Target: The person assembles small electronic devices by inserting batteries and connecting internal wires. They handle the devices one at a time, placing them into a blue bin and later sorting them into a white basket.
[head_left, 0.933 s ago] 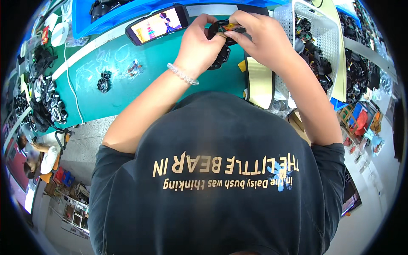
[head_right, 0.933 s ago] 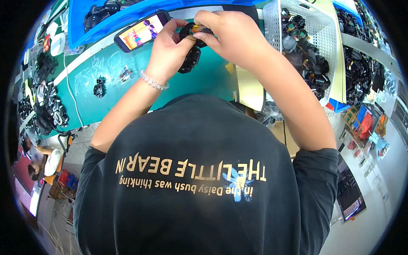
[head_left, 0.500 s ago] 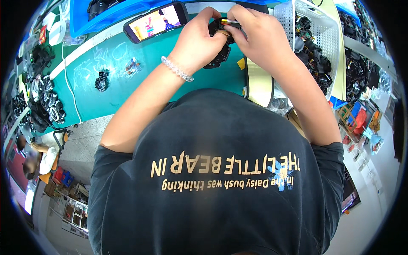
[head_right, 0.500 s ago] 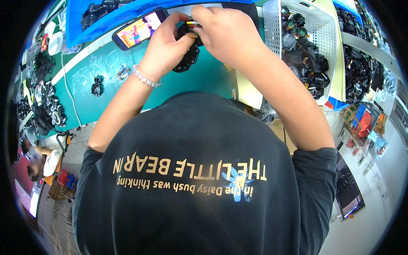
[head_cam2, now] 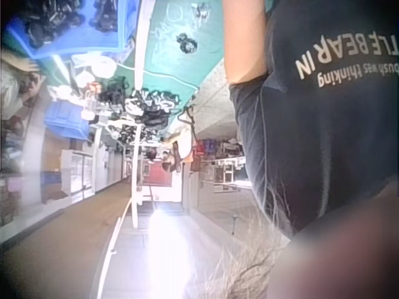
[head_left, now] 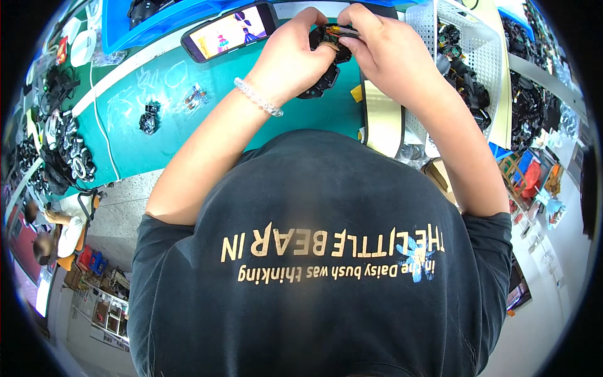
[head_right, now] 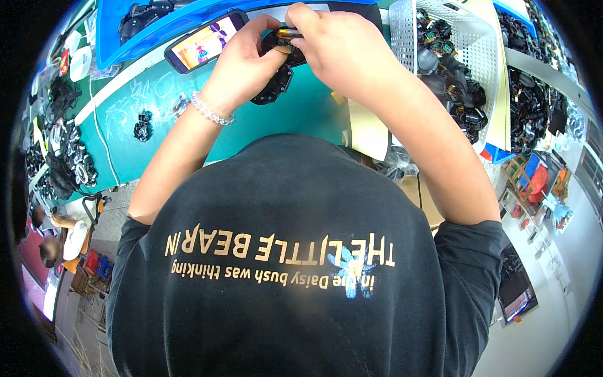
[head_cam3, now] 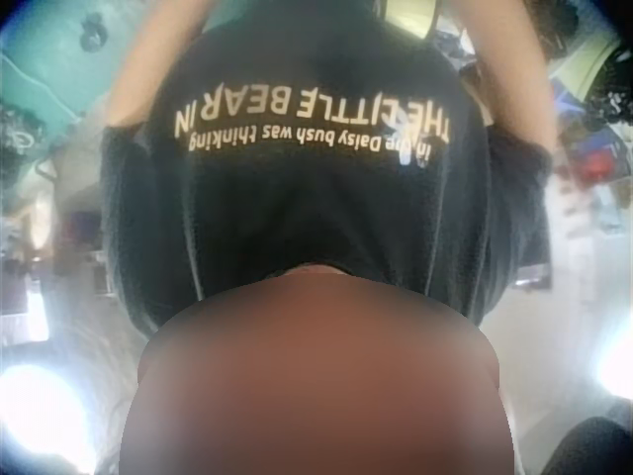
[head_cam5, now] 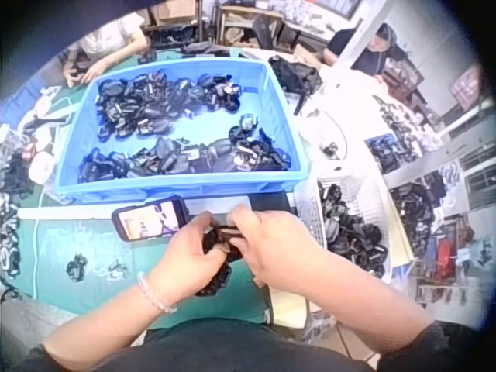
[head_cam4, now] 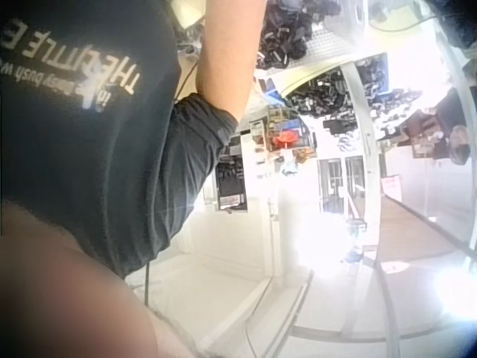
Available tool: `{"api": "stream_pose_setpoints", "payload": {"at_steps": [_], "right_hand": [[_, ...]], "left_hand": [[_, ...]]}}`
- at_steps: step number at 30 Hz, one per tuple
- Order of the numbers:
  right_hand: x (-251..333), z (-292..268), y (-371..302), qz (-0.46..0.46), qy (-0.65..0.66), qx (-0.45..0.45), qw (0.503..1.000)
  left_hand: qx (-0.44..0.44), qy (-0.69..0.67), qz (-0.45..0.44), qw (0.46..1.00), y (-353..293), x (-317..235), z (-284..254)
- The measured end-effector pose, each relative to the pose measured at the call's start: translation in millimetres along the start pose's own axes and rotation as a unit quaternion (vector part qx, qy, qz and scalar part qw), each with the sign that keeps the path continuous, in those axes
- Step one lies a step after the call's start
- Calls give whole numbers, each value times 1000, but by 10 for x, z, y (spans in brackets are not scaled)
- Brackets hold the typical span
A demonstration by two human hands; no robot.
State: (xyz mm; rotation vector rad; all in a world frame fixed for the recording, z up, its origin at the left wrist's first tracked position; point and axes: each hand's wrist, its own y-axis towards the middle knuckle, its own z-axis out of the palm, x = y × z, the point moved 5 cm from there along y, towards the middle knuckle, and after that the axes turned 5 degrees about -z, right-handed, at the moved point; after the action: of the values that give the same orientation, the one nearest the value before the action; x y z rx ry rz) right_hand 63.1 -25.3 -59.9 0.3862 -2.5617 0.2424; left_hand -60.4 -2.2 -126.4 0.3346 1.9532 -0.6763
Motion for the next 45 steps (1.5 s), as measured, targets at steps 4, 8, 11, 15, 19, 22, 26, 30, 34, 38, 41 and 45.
{"api": "stream_pose_setpoints", "payload": {"at_steps": [4,8,11,15,19,22,26,30,34,38,41,45], "right_hand": [[-6,-54,-26,20,71,-67,995],[-25,-66,-42,35,101,-93,990],[-8,-73,-50,5,75,-104,992],[2,-36,-72,-55,27,-135,989],[-69,62,-109,-71,-2,-120,990],[-55,101,-105,-79,-30,-110,990],[-63,127,-105,-92,-37,-100,990],[-142,139,-97,-112,10,-81,990],[-112,-24,2,-81,102,15,991],[-190,-93,73,89,232,115,962],[-219,-92,66,117,256,135,950],[-224,-93,39,61,214,105,969]], "left_hand": [[-40,4,51,998,22,10,-8],[-30,28,5,999,9,-74,-39],[-19,18,1,1000,11,-55,-36],[3,-28,-21,999,8,3,-4],[1,-10,11,1000,26,49,49],[9,1,10,1000,22,53,58],[37,1,-10,999,2,15,54],[84,-43,-36,995,-6,71,66],[140,-64,-77,985,-4,102,55],[213,-154,-117,958,25,112,91],[222,-210,-142,942,-9,71,96],[227,-253,-166,926,-45,42,105]]}}
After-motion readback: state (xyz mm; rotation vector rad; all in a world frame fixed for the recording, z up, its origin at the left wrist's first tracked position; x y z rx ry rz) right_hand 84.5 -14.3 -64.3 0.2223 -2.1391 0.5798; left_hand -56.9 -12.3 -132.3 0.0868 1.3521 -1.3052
